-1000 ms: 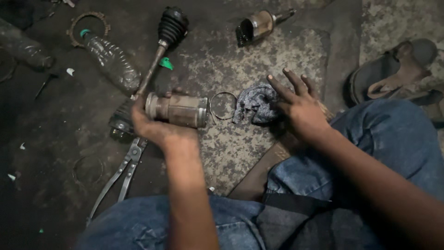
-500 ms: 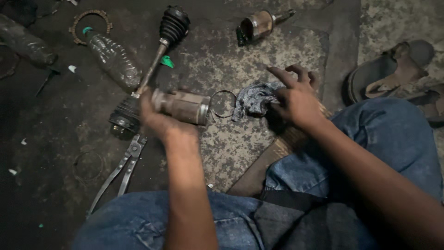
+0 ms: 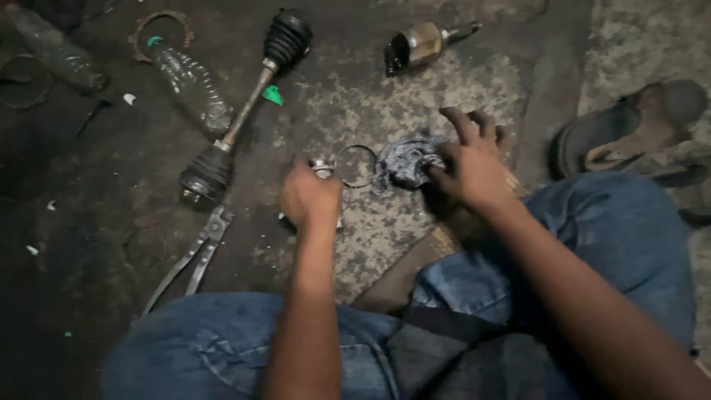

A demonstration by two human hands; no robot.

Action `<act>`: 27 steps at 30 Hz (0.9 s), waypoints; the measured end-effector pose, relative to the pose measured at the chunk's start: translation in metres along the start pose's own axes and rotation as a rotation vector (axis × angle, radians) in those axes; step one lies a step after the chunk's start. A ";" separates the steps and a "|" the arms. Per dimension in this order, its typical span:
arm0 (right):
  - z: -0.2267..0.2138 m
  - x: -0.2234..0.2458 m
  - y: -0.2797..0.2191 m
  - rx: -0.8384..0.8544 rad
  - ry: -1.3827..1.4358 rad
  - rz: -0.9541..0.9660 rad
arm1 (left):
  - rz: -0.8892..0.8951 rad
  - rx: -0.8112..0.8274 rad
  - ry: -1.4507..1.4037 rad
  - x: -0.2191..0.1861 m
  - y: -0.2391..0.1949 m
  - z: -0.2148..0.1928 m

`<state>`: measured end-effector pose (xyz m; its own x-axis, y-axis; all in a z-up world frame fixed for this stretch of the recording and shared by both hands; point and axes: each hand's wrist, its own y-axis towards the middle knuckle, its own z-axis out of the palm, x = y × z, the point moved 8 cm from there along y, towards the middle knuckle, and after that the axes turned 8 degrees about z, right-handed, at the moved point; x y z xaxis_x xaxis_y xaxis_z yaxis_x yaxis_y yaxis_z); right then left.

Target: The person sits on the floor and cleans a cylindrical metal mechanical part using a rag. They repeatedly wipe the exterior and interior surfaces of the part, handling it with both hands to remove grease and debris. Other disassembled parts and tools are visible on the floor nearby.

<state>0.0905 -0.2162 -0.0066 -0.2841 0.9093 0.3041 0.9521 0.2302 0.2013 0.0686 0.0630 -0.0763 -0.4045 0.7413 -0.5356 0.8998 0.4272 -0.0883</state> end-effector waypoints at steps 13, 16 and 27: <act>0.002 -0.030 0.006 -0.012 0.248 0.225 | 0.661 0.007 -0.048 -0.135 -0.050 0.005; 0.001 -0.029 0.008 -0.035 0.322 0.175 | 0.619 -0.002 -0.255 -0.127 -0.034 0.026; 0.021 -0.045 0.018 0.057 0.670 0.051 | 0.161 0.372 -1.254 -0.088 -0.002 0.140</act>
<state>0.1232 -0.2453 -0.0365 -0.2303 0.5122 0.8274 0.9653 0.2276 0.1278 0.1256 -0.0756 -0.1459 -0.0452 -0.2958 -0.9542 0.9957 0.0635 -0.0668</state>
